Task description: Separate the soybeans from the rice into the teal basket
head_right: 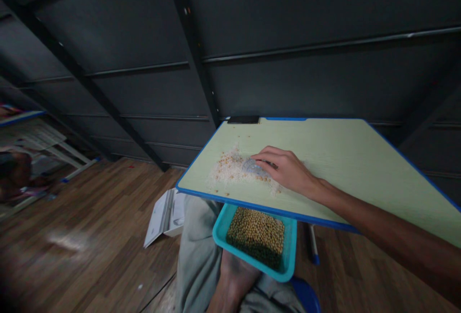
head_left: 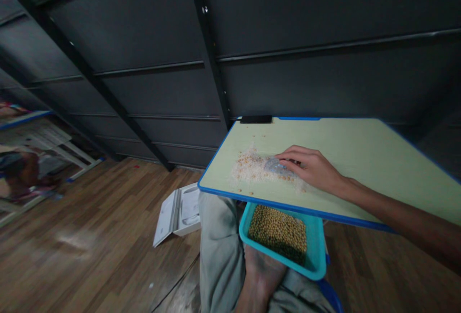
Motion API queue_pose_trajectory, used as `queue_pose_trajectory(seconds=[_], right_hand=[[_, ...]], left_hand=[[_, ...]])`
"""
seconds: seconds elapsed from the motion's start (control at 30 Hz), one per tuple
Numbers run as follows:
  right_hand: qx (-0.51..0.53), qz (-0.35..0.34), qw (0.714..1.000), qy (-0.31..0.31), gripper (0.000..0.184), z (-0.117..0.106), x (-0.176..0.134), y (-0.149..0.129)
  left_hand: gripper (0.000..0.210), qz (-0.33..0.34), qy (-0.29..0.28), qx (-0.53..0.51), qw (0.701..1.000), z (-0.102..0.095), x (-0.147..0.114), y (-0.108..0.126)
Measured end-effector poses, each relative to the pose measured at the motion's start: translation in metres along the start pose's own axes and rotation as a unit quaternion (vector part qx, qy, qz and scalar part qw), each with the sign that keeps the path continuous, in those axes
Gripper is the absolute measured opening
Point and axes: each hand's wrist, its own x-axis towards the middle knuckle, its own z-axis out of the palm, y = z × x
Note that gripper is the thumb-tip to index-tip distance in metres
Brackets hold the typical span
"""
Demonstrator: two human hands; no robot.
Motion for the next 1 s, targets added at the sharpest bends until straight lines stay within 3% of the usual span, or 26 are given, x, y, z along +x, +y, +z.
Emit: queue_pose_trajectory(seconds=[0.7, 1.0], right_hand=[[0.060, -0.003, 0.997, -0.046, 0.025, 0.004, -0.003, -0.017], [0.039, -0.010, 0.999, -0.030, 0.025, 0.006, -0.005, -0.011]], left_hand=[[0.043, 0.004, 0.006, -0.002, 1.000, 0.000, 0.001, -0.001], [0.043, 0.000, -0.006, 0.007, 1.000, -0.002, 0.000, -0.002]])
